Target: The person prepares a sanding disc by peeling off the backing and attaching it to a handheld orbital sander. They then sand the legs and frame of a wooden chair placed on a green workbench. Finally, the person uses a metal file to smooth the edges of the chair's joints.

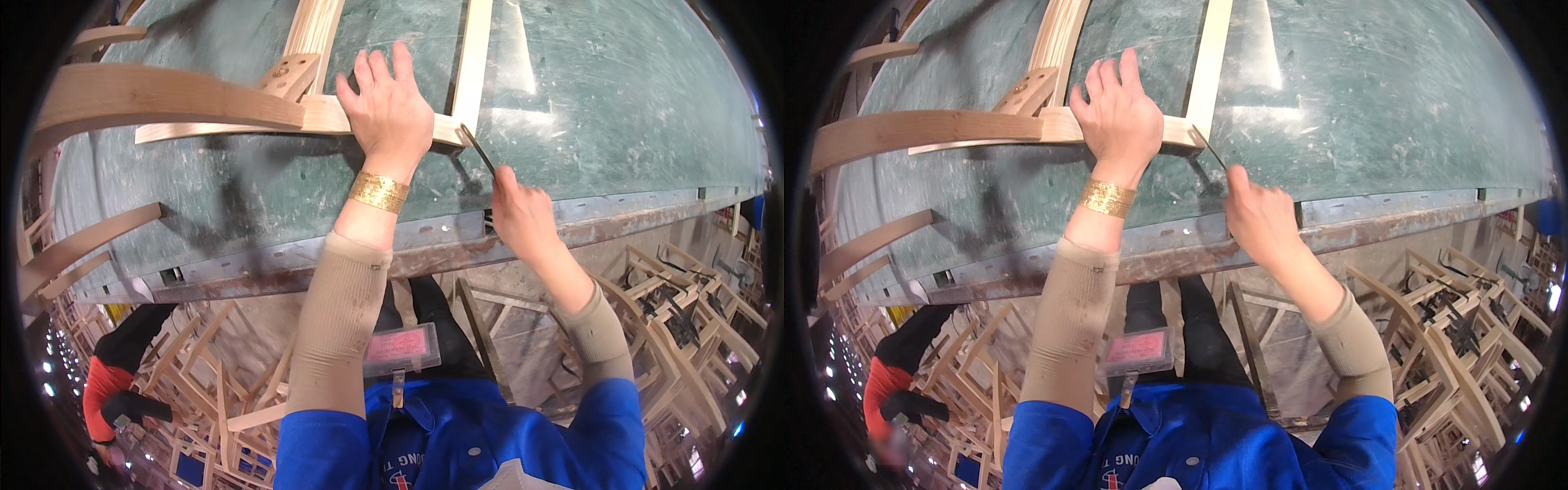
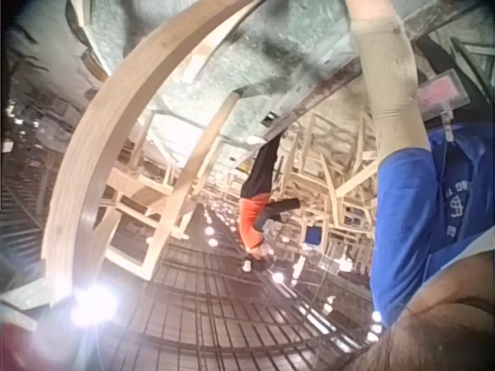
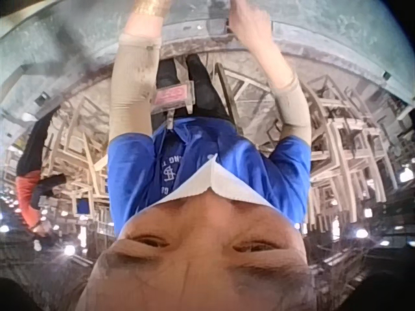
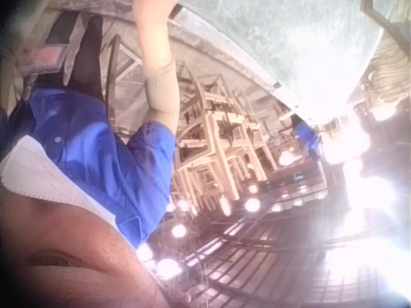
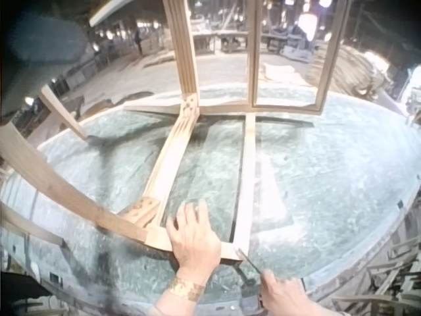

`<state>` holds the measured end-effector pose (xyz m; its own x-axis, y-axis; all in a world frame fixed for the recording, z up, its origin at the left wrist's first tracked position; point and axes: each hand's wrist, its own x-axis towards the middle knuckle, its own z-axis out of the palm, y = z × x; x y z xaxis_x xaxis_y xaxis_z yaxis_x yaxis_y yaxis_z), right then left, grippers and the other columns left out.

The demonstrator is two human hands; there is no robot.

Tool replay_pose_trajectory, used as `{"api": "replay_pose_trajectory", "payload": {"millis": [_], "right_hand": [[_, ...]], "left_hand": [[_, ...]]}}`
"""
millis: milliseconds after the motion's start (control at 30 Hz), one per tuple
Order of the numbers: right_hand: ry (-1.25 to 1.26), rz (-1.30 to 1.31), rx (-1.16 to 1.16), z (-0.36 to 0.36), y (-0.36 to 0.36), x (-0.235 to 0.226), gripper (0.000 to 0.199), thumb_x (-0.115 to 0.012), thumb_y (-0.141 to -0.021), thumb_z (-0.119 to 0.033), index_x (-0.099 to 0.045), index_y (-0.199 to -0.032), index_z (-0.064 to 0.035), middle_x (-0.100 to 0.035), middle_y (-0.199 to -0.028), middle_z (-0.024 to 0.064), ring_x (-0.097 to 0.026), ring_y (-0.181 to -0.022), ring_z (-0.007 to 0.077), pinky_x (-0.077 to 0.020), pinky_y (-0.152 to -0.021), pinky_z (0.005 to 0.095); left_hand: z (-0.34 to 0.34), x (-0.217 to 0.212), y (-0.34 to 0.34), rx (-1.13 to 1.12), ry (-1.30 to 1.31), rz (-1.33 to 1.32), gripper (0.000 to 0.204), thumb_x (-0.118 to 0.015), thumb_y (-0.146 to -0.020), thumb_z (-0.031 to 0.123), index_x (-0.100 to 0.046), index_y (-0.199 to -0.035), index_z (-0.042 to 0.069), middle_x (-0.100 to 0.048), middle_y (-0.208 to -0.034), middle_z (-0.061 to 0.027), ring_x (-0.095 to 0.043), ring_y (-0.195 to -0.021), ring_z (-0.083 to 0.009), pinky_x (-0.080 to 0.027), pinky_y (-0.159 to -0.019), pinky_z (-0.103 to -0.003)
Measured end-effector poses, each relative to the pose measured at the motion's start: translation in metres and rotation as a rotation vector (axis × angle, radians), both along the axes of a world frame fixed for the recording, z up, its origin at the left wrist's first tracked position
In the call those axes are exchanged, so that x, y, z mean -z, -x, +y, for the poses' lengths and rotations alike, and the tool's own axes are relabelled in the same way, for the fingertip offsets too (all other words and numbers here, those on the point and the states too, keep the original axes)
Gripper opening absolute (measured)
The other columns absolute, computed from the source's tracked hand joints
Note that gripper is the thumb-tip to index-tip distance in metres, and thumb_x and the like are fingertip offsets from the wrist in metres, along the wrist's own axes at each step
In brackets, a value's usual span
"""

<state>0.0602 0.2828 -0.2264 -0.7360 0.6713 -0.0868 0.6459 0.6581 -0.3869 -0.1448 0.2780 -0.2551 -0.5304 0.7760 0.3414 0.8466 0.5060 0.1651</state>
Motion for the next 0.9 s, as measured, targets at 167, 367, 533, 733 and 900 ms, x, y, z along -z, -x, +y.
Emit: {"api": "replay_pose_trajectory", "payload": {"millis": [167,367,533,733,900], "right_hand": [[0.013,0.159,0.121,-0.013,-0.039,-0.023,0.012,-0.054,-0.080,-0.003,-0.044,-0.087,-0.0046,-0.054,-0.054,0.0150,-0.055,-0.047,0.0342,-0.0429,-0.043,0.0428],[-0.029,0.252,0.123,0.000,-0.008,-0.003,0.012,-0.053,-0.081,-0.003,-0.042,-0.085,-0.0042,-0.050,-0.049,0.0141,-0.055,-0.046,0.0338,-0.0431,-0.042,0.0433],[-0.005,0.231,0.079,0.012,0.021,0.005,0.012,-0.051,-0.082,-0.005,-0.039,-0.081,-0.0039,-0.052,-0.050,0.0146,-0.056,-0.048,0.0353,-0.0435,-0.042,0.0442],[0.009,0.189,0.040,0.015,0.033,0.004,0.009,-0.049,-0.082,-0.004,-0.040,-0.081,-0.0028,-0.051,-0.049,0.0156,-0.057,-0.049,0.0361,-0.0442,-0.043,0.0447],[0.009,0.161,0.019,0.014,0.036,0.004,0.008,-0.048,-0.082,-0.003,-0.040,-0.080,-0.0025,-0.052,-0.049,0.0161,-0.057,-0.048,0.0363,-0.0447,-0.043,0.0444]], "left_hand": [[-0.002,0.000,0.000,-0.011,0.003,-0.004,0.048,-0.046,-0.075,0.008,-0.046,-0.124,0.008,-0.052,-0.119,-0.0128,-0.041,-0.119,-0.0278,-0.026,-0.098,-0.050],[-0.001,-0.006,-0.003,0.002,0.038,0.002,0.051,-0.045,-0.075,0.007,-0.043,-0.126,0.007,-0.051,-0.118,-0.0119,-0.041,-0.120,-0.0281,-0.027,-0.097,-0.050],[-0.001,-0.006,-0.003,0.004,0.059,0.014,0.051,-0.045,-0.075,0.006,-0.043,-0.126,0.006,-0.051,-0.118,-0.0111,-0.041,-0.120,-0.0282,-0.027,-0.097,-0.050],[-0.001,-0.005,-0.002,0.002,0.049,0.017,0.052,-0.046,-0.074,0.006,-0.043,-0.125,0.006,-0.051,-0.119,-0.0106,-0.041,-0.119,-0.0280,-0.027,-0.097,-0.050],[0.000,-0.007,-0.003,0.004,0.036,-0.007,0.052,-0.046,-0.074,0.007,-0.044,-0.125,0.006,-0.051,-0.119,-0.0105,-0.041,-0.119,-0.0277,-0.027,-0.097,-0.049]]}}
